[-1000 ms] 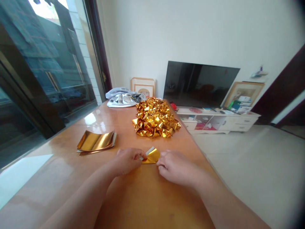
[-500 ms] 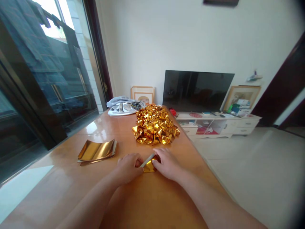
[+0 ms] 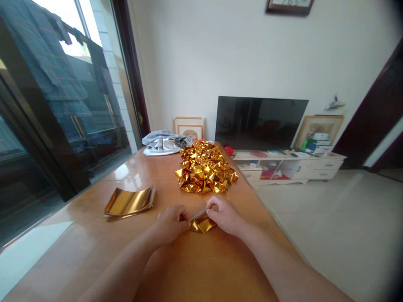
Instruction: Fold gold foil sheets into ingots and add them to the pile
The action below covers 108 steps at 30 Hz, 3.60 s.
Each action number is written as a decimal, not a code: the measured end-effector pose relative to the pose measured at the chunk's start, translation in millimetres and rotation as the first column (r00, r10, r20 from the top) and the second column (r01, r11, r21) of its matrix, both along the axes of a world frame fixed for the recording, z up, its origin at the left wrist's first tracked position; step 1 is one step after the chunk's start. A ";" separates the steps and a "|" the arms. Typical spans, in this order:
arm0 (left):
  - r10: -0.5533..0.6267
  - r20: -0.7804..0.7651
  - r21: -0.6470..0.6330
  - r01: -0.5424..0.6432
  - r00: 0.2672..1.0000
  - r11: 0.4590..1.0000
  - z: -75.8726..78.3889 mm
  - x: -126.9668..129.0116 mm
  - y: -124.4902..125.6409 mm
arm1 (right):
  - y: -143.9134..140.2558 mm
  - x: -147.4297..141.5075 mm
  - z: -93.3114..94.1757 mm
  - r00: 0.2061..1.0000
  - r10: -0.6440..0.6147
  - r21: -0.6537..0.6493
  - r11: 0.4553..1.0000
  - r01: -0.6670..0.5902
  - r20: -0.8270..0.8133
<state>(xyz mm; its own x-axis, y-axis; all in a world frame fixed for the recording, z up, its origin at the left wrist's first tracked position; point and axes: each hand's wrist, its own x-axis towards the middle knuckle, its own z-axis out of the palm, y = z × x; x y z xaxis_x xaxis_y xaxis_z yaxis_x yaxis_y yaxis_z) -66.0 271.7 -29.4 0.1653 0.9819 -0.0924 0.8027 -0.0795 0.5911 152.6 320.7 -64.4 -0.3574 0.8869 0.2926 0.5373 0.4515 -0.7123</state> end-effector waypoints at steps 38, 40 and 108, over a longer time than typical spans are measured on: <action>-0.394 0.016 0.314 0.369 0.919 0.875 -8.2 24.1 -15.4 | -19.8 0.7 22.5 0.960 0.042 -0.647 0.731 -0.217 -0.275; -0.366 -0.028 0.314 0.356 0.930 0.880 -6.9 25.0 -16.3 | -19.7 -0.3 23.2 0.956 0.012 -0.682 0.698 -0.218 -0.293; -0.238 -0.055 0.265 0.244 0.970 0.933 -13.0 38.1 6.1 | -12.7 19.9 35.8 0.820 0.213 -0.277 0.958 -0.070 0.531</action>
